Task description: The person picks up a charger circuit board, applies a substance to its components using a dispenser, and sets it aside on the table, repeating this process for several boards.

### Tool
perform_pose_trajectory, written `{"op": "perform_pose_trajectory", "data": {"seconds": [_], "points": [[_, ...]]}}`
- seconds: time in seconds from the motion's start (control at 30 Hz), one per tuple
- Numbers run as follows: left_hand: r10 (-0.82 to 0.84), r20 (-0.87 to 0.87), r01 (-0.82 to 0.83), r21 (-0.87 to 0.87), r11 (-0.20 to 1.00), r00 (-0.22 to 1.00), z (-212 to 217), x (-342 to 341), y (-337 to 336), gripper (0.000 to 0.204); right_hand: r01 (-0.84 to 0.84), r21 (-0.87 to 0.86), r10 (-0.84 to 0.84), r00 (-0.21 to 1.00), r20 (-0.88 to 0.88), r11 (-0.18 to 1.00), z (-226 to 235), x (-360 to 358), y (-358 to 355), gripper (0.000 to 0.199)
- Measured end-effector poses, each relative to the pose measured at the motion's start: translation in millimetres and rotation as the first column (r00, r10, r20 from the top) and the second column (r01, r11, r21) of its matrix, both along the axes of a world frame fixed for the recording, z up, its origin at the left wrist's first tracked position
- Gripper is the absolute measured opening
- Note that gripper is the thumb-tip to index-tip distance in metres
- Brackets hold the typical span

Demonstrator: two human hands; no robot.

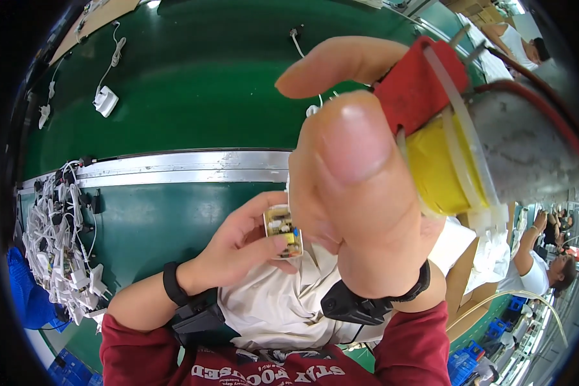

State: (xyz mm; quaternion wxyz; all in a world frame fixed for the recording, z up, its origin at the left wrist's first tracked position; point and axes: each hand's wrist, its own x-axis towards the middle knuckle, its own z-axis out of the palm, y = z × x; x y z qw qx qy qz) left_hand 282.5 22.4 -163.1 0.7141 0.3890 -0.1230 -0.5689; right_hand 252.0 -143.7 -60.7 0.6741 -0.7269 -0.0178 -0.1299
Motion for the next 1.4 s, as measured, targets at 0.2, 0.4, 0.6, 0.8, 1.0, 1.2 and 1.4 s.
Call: {"op": "perform_pose_trajectory", "data": {"seconds": [0.2,0.4,0.6,0.8,1.0,1.2,1.4], "points": [[0.145,-0.103,-0.146,-0.003,0.989,0.984,-10.0,11.0,2.7,0.042,-0.137,0.148,0.126,0.989,0.079,0.979,-15.5,-3.3,2.2,0.037],[0.152,-0.104,-0.156,-0.029,0.987,0.983,-7.7,12.4,4.1,0.042,-0.221,0.249,0.196,0.973,0.123,0.943,-21.6,-2.0,1.6,0.036],[0.136,-0.118,-0.14,-0.028,0.99,0.984,-6.7,10.9,4.6,0.041,-0.185,0.288,0.162,0.982,0.101,0.94,-16.2,-4.6,4.3,0.037],[0.091,-0.28,-0.131,-0.129,0.983,0.956,-10.6,10.2,-0.8,0.041,-0.105,0.264,0.092,0.994,0.06,0.959,-3.8,-10.5,10.0,0.04],[-0.001,-0.437,-0.123,-0.256,0.959,0.899,-9.1,8.2,2.1,0.044,-0.246,0.271,0.205,0.964,0.172,0.931,-16.0,-8.4,10.1,0.039],[-0.017,-0.452,-0.125,-0.282,0.951,0.892,-8.2,7.4,-0.1,0.044,-0.275,0.334,0.23,0.958,0.17,0.901,-15.0,-8.4,7.0,0.04],[-0.017,-0.437,-0.124,-0.292,0.948,0.9,-4.7,7.8,-1.8,0.043,-0.254,0.319,0.205,0.962,0.179,0.913,-6.6,-8.6,8.6,0.045]]}}
